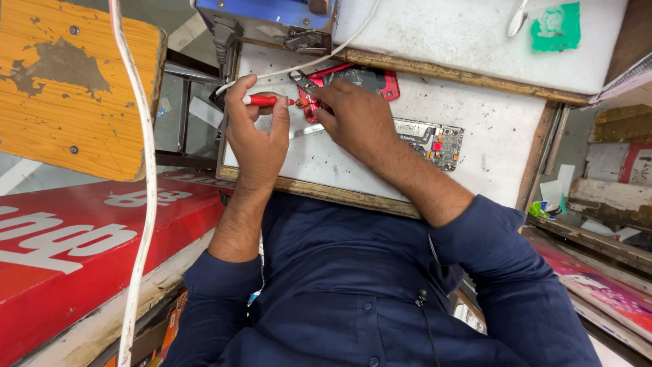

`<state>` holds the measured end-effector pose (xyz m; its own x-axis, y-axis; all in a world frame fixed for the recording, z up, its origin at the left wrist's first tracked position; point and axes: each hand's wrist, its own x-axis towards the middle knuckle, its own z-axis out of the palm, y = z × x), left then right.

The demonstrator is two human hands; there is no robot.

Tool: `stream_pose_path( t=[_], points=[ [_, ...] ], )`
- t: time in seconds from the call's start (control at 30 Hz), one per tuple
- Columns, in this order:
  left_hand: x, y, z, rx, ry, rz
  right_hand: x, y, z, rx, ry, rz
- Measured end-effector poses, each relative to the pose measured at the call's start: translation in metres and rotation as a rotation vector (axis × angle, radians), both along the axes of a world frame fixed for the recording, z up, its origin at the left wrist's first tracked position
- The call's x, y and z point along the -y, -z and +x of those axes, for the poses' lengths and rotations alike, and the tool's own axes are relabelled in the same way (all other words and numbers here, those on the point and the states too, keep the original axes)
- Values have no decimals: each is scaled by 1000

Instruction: The person removes the back cover of a red smartphone and uses a metal spudger and a screwdriver to detach the battery and unscrew components on the motherboard. The person continues to manipulate internal parts with both tools while the phone remains open on the workbench.

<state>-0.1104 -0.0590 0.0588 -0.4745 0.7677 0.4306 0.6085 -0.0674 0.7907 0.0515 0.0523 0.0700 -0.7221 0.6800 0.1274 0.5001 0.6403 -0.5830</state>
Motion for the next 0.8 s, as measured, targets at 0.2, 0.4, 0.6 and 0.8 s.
stream_pose_path(
  t=[0.2,0.4,0.6,0.8],
  points=[
    [3,9,-6,109,40,29,0,3,-6,-23,7,40],
    [9,13,-21,465,87,69,9,-6,14,-147,22,58],
    [23,-4,-26,303,210,-312,2,-15,138,-331,364,-291],
    [16,-13,10,-111,513,-341,40,-15,208,-202,650,-355]
  ],
)
